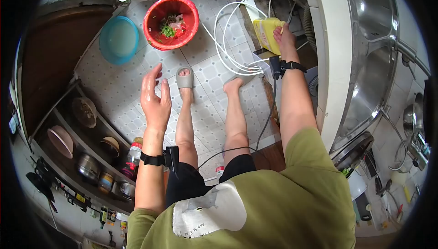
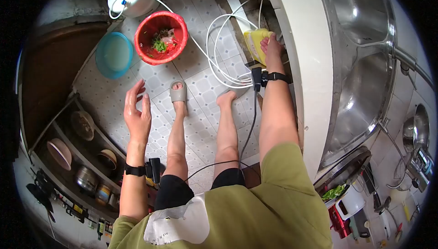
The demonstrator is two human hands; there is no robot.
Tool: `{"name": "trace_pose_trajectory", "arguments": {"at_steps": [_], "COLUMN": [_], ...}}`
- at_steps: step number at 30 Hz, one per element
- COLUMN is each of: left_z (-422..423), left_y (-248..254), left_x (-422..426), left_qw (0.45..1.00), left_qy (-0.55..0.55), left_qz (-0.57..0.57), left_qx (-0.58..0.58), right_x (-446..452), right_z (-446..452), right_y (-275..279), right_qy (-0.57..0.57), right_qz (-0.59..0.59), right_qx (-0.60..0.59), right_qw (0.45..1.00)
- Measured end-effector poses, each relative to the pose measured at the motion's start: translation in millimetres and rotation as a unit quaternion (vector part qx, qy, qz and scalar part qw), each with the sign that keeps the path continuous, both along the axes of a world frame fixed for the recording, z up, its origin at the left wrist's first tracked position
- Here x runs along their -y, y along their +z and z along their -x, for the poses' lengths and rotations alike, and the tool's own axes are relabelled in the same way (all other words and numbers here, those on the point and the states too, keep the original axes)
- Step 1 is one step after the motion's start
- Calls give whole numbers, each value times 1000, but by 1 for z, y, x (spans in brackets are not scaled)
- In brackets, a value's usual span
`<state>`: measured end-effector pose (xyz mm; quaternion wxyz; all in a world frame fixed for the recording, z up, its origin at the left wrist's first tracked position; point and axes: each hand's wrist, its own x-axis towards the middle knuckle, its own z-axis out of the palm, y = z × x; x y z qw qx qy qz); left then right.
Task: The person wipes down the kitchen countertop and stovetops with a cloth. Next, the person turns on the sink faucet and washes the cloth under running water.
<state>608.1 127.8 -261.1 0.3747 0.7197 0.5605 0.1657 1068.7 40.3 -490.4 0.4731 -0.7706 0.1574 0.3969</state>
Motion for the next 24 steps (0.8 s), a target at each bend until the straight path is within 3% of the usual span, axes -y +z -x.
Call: {"name": "trace_pose_trajectory", "arguments": {"at_steps": [8,15,17,19,20,21,22,23,24], "left_z": [-10,-23,-25,-30,-34,-39,-45,-53,-65], "left_y": [-2,15,29,48,59,69,78,88,99], "left_x": [15,15,12,9,10,9,7,6,5], "left_qw": [997,997,997,996,995,995,995,995,994], "left_qy": [-14,-15,-26,-28,-31,-42,-54,-67,-79], "left_qz": [65,52,59,62,75,70,59,49,44], "left_qx": [32,52,52,51,49,55,54,52,59], "right_x": [6,-2,8,11,18,20,11,13,11], "right_z": [-12,1,15,48,67,91,120,139,162], "right_y": [-1,-3,-7,2,9,37,80,117,182], "right_qy": [39,37,-23,-169,-82,-56,-99,-29,-29], "right_qz": [10,66,6,-105,-136,-203,-270,-274,-326], "right_qx": [-30,9,-2,-40,-59,-114,-191,-232,-261], "right_qw": [999,997,1000,979,986,971,939,933,908]}}
